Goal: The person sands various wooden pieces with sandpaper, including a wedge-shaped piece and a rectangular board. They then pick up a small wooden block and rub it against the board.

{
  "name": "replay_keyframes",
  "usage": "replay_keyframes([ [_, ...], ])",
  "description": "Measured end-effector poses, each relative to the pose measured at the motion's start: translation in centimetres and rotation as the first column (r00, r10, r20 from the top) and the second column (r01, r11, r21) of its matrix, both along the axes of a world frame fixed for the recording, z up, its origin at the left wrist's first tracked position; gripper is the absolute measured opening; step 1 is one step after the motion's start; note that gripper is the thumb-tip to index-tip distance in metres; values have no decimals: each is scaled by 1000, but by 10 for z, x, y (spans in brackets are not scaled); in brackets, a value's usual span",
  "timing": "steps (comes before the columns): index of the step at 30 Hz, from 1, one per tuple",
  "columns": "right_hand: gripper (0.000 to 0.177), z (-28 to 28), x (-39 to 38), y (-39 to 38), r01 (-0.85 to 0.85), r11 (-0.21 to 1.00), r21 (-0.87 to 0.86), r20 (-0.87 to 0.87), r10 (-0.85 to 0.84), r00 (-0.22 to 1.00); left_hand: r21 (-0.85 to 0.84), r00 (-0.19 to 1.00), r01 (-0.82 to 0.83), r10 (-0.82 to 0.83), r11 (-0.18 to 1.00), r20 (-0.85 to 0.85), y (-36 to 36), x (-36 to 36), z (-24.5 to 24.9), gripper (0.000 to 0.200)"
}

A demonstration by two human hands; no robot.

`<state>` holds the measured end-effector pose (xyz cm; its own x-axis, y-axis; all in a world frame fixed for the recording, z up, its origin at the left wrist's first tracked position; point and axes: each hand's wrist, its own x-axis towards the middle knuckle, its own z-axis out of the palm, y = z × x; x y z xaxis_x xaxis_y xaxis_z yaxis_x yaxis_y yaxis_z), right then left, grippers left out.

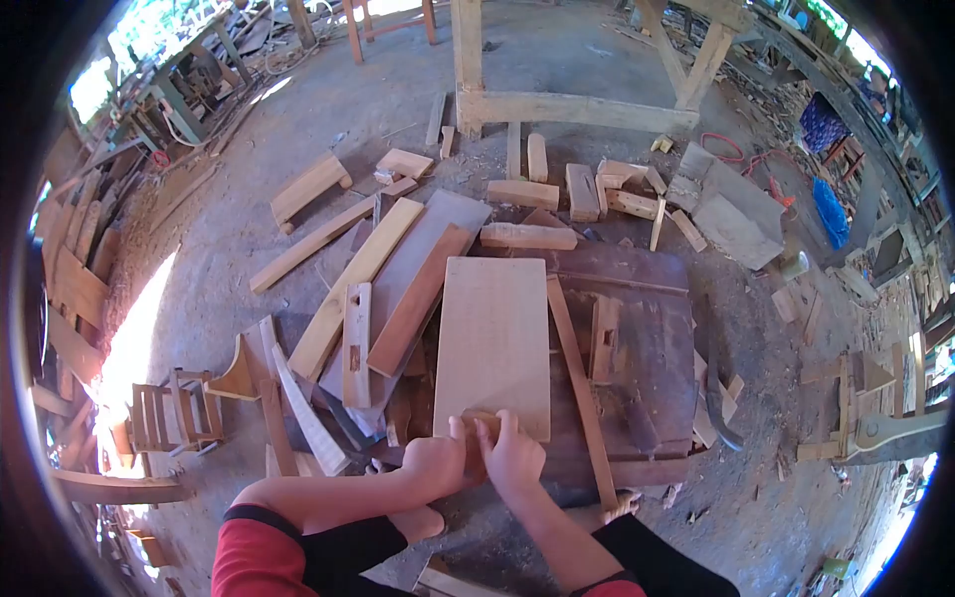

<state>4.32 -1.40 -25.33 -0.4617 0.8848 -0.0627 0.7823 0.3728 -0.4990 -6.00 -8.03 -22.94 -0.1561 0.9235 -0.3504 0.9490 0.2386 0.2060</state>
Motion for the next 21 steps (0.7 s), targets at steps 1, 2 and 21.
replay_keyframes([
  [1, 35, -2, -6, 8, 5, 999, -34, 32, -4, 999, -24, 1000, -9, 8, 1000, -17, 8, -7, -3, 80],
  [2, 35, -8, -14, 22, 5, 999, -32, 30, -4, 1000, -49, 999, -16, 14, 999, -35, 18, -15, -8, 79],
  [21, 39, 14, -33, 85, 5, 1000, -5, -2, -5, 1000, 178, 946, -312, 287, 933, 153, 61, -9, 1, 74],
])
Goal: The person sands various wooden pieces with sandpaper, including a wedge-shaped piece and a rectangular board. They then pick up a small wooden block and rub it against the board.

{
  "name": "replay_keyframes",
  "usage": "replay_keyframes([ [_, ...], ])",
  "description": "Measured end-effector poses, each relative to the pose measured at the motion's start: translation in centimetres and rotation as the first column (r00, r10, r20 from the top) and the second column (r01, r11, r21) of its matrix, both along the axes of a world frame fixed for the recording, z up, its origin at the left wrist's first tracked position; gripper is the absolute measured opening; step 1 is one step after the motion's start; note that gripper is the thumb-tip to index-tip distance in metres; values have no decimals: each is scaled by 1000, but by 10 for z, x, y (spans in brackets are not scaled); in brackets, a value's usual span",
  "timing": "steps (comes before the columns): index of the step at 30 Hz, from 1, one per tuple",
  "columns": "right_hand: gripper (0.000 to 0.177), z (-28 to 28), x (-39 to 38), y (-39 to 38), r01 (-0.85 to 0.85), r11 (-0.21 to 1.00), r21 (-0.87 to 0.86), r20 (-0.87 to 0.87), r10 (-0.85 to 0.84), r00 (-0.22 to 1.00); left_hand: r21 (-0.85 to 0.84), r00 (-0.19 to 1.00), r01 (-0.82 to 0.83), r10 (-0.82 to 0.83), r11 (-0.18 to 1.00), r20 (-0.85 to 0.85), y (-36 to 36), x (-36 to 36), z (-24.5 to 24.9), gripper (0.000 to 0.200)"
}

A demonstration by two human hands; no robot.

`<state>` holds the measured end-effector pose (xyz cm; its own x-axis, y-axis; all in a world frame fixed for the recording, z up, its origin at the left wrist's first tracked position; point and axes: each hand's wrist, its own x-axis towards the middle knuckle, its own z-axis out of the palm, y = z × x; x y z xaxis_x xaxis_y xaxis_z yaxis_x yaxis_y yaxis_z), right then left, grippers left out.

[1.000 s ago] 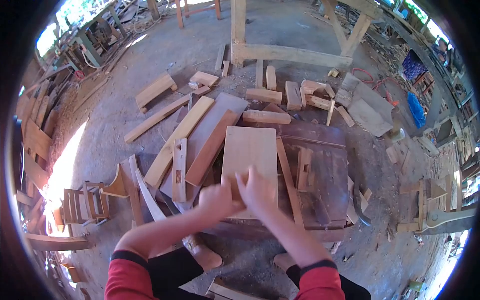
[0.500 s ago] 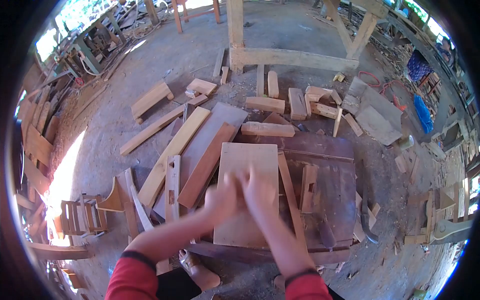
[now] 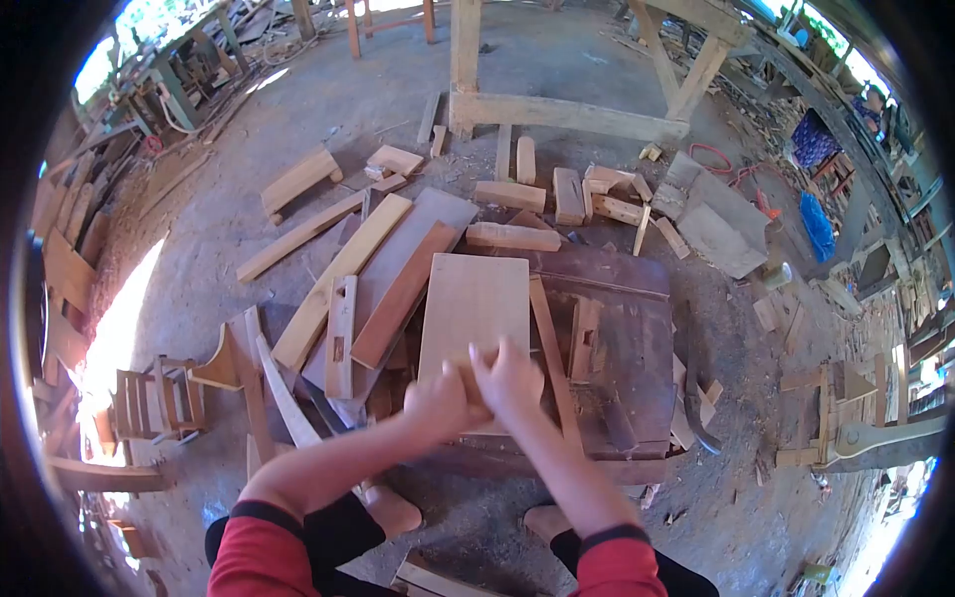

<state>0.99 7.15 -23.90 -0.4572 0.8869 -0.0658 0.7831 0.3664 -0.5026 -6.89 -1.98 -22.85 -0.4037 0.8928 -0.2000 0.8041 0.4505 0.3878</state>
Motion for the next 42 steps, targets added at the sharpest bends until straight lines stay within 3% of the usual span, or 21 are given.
replay_keyframes([
  [3, 38, -18, 39, -49, 4, 1000, 8, -9, -4, 1000, -157, 990, 138, -134, 978, 37, -39, 26, 9, 64],
  [4, 38, -19, 45, -53, 13, 1000, 20, -28, -13, 1000, -162, 991, 129, -123, 978, 48, -42, 31, 2, 64],
  [6, 39, -20, 48, -55, 20, 1000, 11, -40, -20, 999, -89, 982, 122, -133, 988, -132, -45, 39, -16, 53],
  [9, 40, -30, 27, -25, 44, 996, 75, -73, -38, 997, -135, 994, 96, -101, 986, -34, -17, 24, -1, 42],
  [11, 41, -37, -4, 18, 35, 990, 135, -25, -32, 999, 1, 968, 39, -37, 999, -249, 20, 5, -41, 39],
  [13, 48, -42, -56, 97, 21, 993, 113, -20, -19, 1000, 205, 985, -16, 51, 979, -164, 102, -46, -70, 33],
  [14, 49, -42, -83, 139, 1, 991, 134, -42, 4, 999, 63, 993, -87, 92, 994, -81, 151, -69, -66, 39],
  [15, 49, -47, -105, 180, 12, 1000, 13, 4, -12, 1000, -122, 985, 18, -39, 992, -168, 187, -85, -23, 38],
  [17, 45, -31, -139, 202, 307, 934, 180, 24, -316, 948, -3, 971, -100, 97, 995, -218, 233, -99, -25, 44],
  [18, 45, -22, -135, 211, 301, 938, 173, 6, -307, 952, 72, 971, -151, 162, 986, -176, 238, -102, -36, 50],
  [20, 41, -2, -114, 208, 25, 983, 180, -20, -22, 1000, -12, 981, -182, 180, 983, -78, 217, -85, -2, 61],
  [24, 36, 18, -52, 129, 70, 988, 137, -73, -60, 996, 37, 1000, 6, -6, 999, -9, 121, -23, 40, 76],
  [25, 34, -1, -32, 106, 76, 982, 174, -204, -39, 978, 0, 999, 36, -36, 999, 29, 92, -14, 47, 75],
  [26, 33, 8, -11, 71, 97, 995, 20, -229, -90, 969, -36, 996, 66, -63, 997, 67, 64, -5, 50, 75],
  [28, 28, -8, 20, 14, 41, 999, -11, -222, -42, 974, -82, 994, 85, -79, 993, 77, 14, 22, 33, 74],
  [30, 25, -24, 46, -24, 16, 1000, -8, -215, -17, 976, -194, 993, 43, -22, 980, 113, -20, 43, 20, 73],
  [34, 24, -31, 59, -39, 105, 982, 155, -290, -56, 955, -219, 990, 100, -75, 971, 117, -21, 54, 5, 72],
  [36, 25, -31, 47, -10, 85, 968, 234, -189, -41, 981, -193, 993, 96, -79, 977, 91, 4, 48, 2, 64],
  [38, 28, -42, 21, 34, 126, 958, 257, -193, -77, 978, -140, 997, 42, -50, 989, -55, 48, 29, -36, 55],
  [41, 35, -62, -44, 143, 172, 939, 297, -215, -110, 970, -81, 996, 11, -18, 997, -84, 156, -28, -48, 51],
  [42, 34, -57, -64, 180, 141, 980, 139, -144, -121, 982, -49, 994, -15, 10, 999, -108, 190, -43, -40, 53],
])
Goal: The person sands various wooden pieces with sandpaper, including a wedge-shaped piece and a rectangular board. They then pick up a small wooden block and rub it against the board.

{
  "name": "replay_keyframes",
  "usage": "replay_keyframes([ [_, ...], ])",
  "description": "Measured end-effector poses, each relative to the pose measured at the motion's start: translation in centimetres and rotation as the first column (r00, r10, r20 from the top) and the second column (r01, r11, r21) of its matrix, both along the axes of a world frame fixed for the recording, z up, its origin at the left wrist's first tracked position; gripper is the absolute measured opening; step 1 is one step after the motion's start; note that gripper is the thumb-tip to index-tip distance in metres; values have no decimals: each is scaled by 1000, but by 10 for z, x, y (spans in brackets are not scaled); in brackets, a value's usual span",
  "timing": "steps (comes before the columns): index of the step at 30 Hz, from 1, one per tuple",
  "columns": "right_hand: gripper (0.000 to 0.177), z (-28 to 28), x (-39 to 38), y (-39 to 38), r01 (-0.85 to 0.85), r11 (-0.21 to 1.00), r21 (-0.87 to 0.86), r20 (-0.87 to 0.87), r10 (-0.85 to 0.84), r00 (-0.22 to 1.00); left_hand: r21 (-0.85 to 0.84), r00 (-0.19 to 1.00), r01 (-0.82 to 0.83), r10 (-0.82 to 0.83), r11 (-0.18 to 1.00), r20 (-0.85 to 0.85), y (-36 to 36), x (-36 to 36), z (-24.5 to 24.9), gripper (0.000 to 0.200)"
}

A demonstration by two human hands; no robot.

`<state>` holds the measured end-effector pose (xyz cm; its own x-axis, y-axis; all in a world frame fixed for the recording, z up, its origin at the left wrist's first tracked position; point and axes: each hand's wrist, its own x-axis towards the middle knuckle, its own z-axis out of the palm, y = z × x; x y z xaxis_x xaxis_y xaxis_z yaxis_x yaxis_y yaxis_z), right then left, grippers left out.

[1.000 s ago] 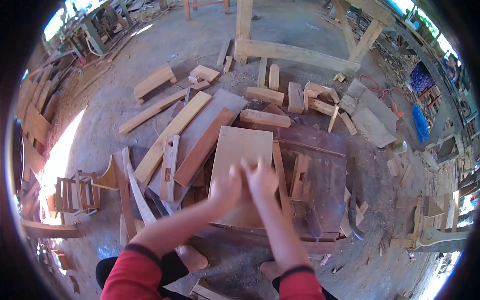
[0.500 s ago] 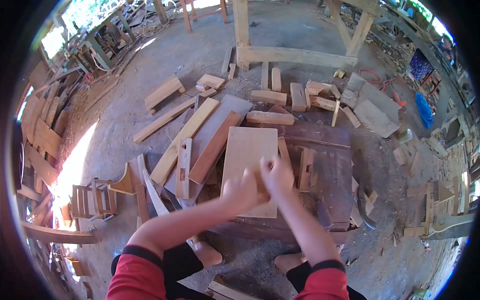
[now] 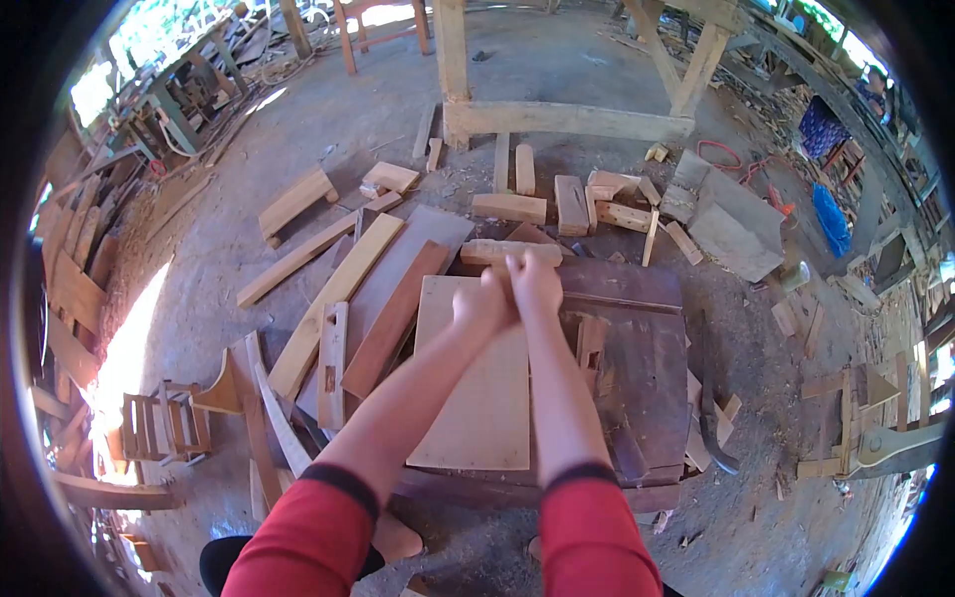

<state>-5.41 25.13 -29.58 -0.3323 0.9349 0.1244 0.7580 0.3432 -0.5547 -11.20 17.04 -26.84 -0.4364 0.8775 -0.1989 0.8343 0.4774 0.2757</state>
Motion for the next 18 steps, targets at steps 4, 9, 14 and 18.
replay_keyframes([
  [4, 34, 0, -45, 53, -12, 998, 58, 1, 11, 1000, -46, 999, -20, 18, 999, -33, 45, -29, 23, 57],
  [9, 29, 26, 25, -68, -34, 996, 77, -116, 43, 992, 42, 997, -17, 14, 999, 78, -64, 27, 43, 53],
  [14, 28, 32, 107, -204, 21, 999, -25, -74, -23, 997, -160, 980, 95, -64, 983, 189, -192, 93, 58, 55],
  [18, 26, 39, 129, -246, 86, 996, -28, -120, -88, 989, -160, 977, 30, 5, 987, 215, -224, 116, 52, 57],
])
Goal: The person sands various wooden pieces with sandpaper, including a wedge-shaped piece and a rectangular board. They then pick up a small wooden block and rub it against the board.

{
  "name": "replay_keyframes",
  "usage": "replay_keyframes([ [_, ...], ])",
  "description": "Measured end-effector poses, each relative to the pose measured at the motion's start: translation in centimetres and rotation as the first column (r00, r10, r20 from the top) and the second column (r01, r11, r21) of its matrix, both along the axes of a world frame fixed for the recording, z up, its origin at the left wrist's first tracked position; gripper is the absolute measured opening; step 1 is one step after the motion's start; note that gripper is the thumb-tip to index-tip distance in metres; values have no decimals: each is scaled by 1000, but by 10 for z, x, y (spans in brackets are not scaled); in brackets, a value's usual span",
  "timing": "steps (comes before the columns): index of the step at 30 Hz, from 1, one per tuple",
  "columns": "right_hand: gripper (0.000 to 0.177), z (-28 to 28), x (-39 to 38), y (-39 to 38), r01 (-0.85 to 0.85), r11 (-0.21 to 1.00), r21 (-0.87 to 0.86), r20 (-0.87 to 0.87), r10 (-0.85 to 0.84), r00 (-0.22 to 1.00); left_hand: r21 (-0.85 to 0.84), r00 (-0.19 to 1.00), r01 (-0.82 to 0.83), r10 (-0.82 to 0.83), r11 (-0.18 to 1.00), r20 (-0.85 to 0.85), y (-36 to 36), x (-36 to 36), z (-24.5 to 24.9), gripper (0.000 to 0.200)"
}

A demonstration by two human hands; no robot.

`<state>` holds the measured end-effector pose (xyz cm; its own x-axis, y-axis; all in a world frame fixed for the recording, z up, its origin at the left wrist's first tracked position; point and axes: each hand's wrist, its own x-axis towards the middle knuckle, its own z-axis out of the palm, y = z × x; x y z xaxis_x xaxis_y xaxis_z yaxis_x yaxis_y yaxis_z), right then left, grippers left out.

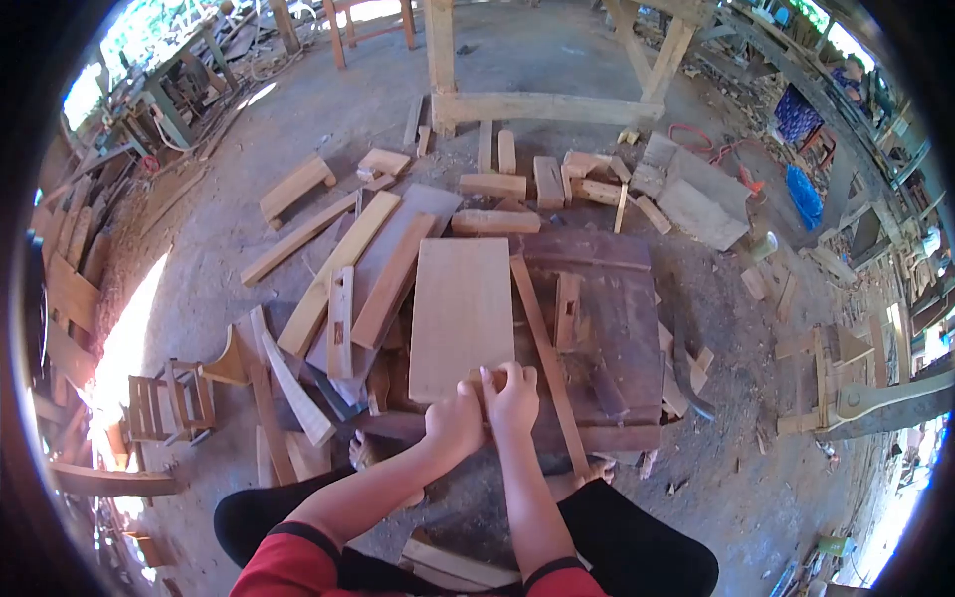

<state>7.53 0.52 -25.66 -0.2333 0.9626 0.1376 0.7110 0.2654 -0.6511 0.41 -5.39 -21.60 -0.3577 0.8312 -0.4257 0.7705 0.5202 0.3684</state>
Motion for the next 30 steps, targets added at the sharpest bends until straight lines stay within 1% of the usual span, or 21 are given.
replay_keyframes([
  [3, 27, -7, -1, 11, -2, 998, 60, -55, 5, 998, 17, 996, -81, 81, 997, -27, 7, 5, -16, 58],
  [5, 27, -14, -11, 35, -7, 998, 67, -75, 12, 997, -6, 998, -56, 56, 998, -19, 30, -8, -16, 57],
  [8, 28, -24, -56, 103, -19, 993, 119, -22, 22, 1000, 41, 995, -88, 90, 995, -48, 100, -44, -36, 49],
  [9, 32, -30, -79, 139, -20, 1000, 24, -13, 20, 1000, 56, 988, -119, 123, 991, -92, 135, -65, -43, 46],
  [11, 33, -40, -127, 216, -77, 996, 45, -60, 80, 995, 84, 979, -19, 36, 996, -202, 204, -109, -42, 46],
  [12, 33, -46, -149, 253, -167, 982, -88, -66, 161, 985, 17, 968, 85, -78, 996, -238, 232, -132, -35, 47],
  [13, 30, -35, -170, 269, -129, 991, -26, 119, 131, 984, -49, 941, 189, -195, 981, -275, 255, -152, -29, 47],
  [14, 30, -26, -184, 280, -126, 992, 4, 98, 125, 987, 28, 939, 101, -86, 994, -334, 268, -162, -27, 46],
  [15, 31, -23, -193, 279, -124, 992, 13, 91, 122, 988, 3, 927, 109, -100, 994, -360, 272, -171, -29, 49],
  [16, 33, -20, -188, 266, -117, 993, -3, 99, 117, 988, -42, 922, 120, -127, 992, -366, 261, -168, -24, 52],
  [17, 30, -23, -180, 256, -154, 988, 27, 122, 150, 981, -55, 943, 133, -144, 990, -300, 240, -164, -15, 60],
  [18, 28, -28, -166, 238, -202, 979, -30, 59, 204, 977, -56, 959, 145, -154, 988, -236, 216, -157, -5, 68],
  [19, 27, -33, -151, 219, -257, 964, -64, -9, 257, 966, 32, 988, 53, -47, 998, -150, 191, -146, -11, 74],
  [20, 26, -33, -136, 192, -247, 965, -88, -31, 245, 969, 110, 997, -49, 55, 993, -55, 158, -133, -20, 80],
  [21, 25, -35, -119, 160, -235, 965, -118, -52, 230, 972, 95, 992, -3, 15, 996, -125, 125, -117, -26, 81],
  [22, 24, -33, -101, 125, -218, 975, -41, -63, 216, 974, 76, 981, 41, -26, 996, -191, 97, -102, -29, 82],
  [23, 23, -29, -86, 93, -206, 978, 34, -70, 208, 976, 49, 987, -12, 20, 999, -160, 73, -84, -19, 79],
  [24, 23, -28, -75, 66, -213, 977, 24, -59, 214, 975, 12, 990, -66, 67, 998, -124, 49, -67, -9, 76],
  [27, 20, -18, -44, 11, -34, 995, 95, -119, 45, 992, 55, 990, -84, 89, 995, -113, 0, -35, -11, 67],
  [28, 20, -14, -37, -1, -33, 996, 88, -110, 43, 993, 47, 991, -83, 87, 995, -104, -11, -26, -13, 67],
  [30, 21, -10, -26, -16, -73, 993, 88, -31, 76, 997, 44, 972, -128, 134, 991, -194, -28, -8, -18, 59],
])
